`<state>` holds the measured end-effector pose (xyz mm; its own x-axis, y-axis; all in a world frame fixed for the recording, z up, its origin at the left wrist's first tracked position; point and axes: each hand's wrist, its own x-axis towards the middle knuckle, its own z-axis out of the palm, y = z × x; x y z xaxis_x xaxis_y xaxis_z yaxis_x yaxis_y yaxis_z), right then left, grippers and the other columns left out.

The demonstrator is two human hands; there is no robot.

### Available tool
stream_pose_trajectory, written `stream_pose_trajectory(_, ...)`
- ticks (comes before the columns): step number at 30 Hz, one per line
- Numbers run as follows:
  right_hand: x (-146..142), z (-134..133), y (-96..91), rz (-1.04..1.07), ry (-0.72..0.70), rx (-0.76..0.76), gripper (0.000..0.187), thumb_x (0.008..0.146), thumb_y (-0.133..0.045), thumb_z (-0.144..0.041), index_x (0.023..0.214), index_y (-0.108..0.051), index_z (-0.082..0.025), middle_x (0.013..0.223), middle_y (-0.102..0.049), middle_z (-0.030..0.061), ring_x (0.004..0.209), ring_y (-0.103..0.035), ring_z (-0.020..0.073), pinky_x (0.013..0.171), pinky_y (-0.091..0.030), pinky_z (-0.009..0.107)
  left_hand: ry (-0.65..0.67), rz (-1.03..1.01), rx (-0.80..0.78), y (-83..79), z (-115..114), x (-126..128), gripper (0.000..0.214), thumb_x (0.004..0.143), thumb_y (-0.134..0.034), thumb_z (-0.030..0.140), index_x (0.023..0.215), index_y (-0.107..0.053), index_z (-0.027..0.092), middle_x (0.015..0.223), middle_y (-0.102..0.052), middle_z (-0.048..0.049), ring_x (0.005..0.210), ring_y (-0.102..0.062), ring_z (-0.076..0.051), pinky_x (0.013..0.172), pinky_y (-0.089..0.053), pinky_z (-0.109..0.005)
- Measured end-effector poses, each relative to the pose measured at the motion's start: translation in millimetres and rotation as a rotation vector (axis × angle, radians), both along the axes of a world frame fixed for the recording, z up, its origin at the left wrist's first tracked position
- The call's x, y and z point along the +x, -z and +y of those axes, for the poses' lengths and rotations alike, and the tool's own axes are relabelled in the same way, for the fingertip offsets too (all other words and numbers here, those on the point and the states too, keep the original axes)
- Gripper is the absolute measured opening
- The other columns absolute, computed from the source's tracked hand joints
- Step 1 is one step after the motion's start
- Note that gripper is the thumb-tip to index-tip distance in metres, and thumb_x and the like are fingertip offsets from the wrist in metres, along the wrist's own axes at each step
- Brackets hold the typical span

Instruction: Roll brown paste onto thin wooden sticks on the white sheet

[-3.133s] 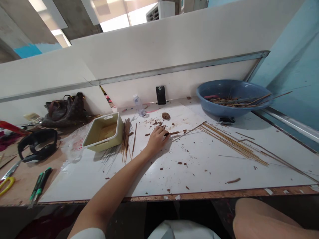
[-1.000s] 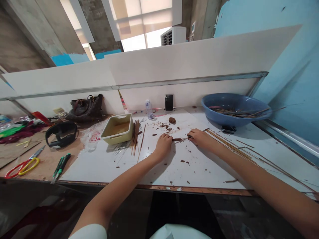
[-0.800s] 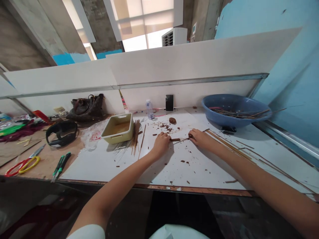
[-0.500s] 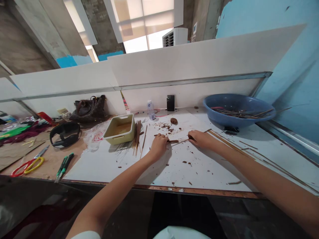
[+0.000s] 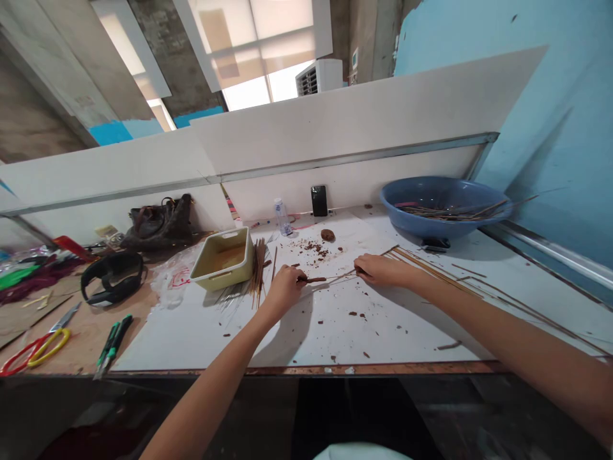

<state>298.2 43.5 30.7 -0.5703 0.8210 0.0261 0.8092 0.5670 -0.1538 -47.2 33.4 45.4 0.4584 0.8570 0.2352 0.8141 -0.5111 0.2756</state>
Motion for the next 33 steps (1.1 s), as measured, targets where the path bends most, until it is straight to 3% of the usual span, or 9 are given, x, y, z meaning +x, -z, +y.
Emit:
stream_pose_trajectory(9,-7,-4,1.2,-0.078,0.036,0.045,0.017,0.103,-0.056,-0.018,0.109,-0.073,-0.019,0.112,-0.079,0.0175,0.104,-0.073,0.0302,0.091,-0.053,0.037,-0.124,0.029,-0.055,-26.0,-6,-36,0.025,0.089,-0.069,0.006,0.094,-0.090,0.020,0.093,-0.085,-0.0095,0.094,-0.076,-0.029,0.085,-0.057,-0.036)
stream_pose_trajectory(12,-3,-3,-0.8,-0.036,0.087,0.020,0.016,0.103,-0.058,-0.020,0.107,-0.074,-0.020,0.107,-0.080,0.0156,0.095,-0.074,0.0281,0.085,-0.054,0.036,-0.160,-0.004,-0.097,-27.8,-7,-48,0.026,0.088,-0.069,0.006,0.093,-0.090,0.020,0.094,-0.086,-0.0087,0.090,-0.078,-0.027,0.085,-0.058,-0.034)
stream_pose_trajectory(15,1,1,-6.4,0.081,0.074,0.087,0.027,0.109,-0.051,-0.027,0.116,-0.076,-0.020,0.115,-0.080,0.0144,0.103,-0.075,0.0287,0.089,-0.056,0.037,-0.162,-0.042,-0.136,-24.8,-10,-50,0.026,0.088,-0.068,0.007,0.095,-0.090,0.020,0.095,-0.087,-0.0080,0.089,-0.079,-0.026,0.085,-0.059,-0.033)
stream_pose_trajectory(18,0,10,-13.4,0.191,0.092,0.209,0.044,0.113,-0.039,-0.028,0.142,-0.071,-0.020,0.131,-0.077,0.0160,0.113,-0.075,0.0297,0.098,-0.058,0.040,-0.139,-0.070,-0.141,-19.7,-11,-37,0.027,0.090,-0.067,0.008,0.098,-0.090,0.020,0.097,-0.087,-0.0083,0.091,-0.080,-0.026,0.085,-0.058,-0.033)
stream_pose_trajectory(20,-5,17,-17.8,0.204,0.176,0.251,0.054,0.112,-0.038,-0.025,0.162,-0.058,-0.018,0.142,-0.073,0.0188,0.115,-0.075,0.0308,0.098,-0.060,0.041,-0.117,-0.071,-0.126,-16.0,-9,-24,0.027,0.091,-0.068,0.008,0.099,-0.090,0.019,0.098,-0.087,-0.0092,0.092,-0.079,-0.027,0.084,-0.058,-0.033)
stream_pose_trajectory(22,-13,20,-22.0,0.197,0.222,0.248,0.058,0.111,-0.041,-0.027,0.167,-0.052,-0.017,0.147,-0.070,0.0201,0.122,-0.074,0.0327,0.101,-0.060,0.042,-0.103,-0.071,-0.099,-12.1,-6,-9,0.026,0.092,-0.068,0.008,0.099,-0.091,0.019,0.098,-0.087,-0.0103,0.091,-0.079,-0.027,0.084,-0.058,-0.034)
stream_pose_trajectory(26,-34,14,-28.7,0.191,0.123,0.152,0.043,0.116,-0.042,-0.036,0.139,-0.074,-0.017,0.139,-0.077,0.0169,0.130,-0.071,0.0313,0.113,-0.055,0.043,-0.061,-0.029,-0.053,-5.5,3,15,0.025,0.095,-0.069,0.009,0.102,-0.091,0.019,0.098,-0.086,-0.0116,0.096,-0.077,-0.028,0.091,-0.058,-0.036)
stream_pose_trajectory(31,-62,-15,-24.3,0.011,0.042,0.086,0.034,0.114,-0.049,-0.032,0.120,-0.079,-0.017,0.123,-0.083,0.0165,0.121,-0.076,0.0315,0.106,-0.058,0.042,-0.054,0.163,-0.005,-2.6,1,36,0.021,0.099,-0.069,0.013,0.109,-0.087,0.017,0.106,-0.083,-0.0148,0.115,-0.072,-0.033,0.097,-0.058,-0.040)
stream_pose_trajectory(33,-71,-30,-16.6,0.019,0.021,0.076,0.036,0.115,-0.047,-0.032,0.121,-0.079,-0.016,0.120,-0.083,0.0172,0.116,-0.079,0.0310,0.105,-0.059,0.042,-0.068,0.223,0.018,1.1,-6,41,0.024,0.102,-0.064,0.014,0.115,-0.084,0.015,0.116,-0.081,-0.0169,0.121,-0.071,-0.033,0.103,-0.058,-0.042)
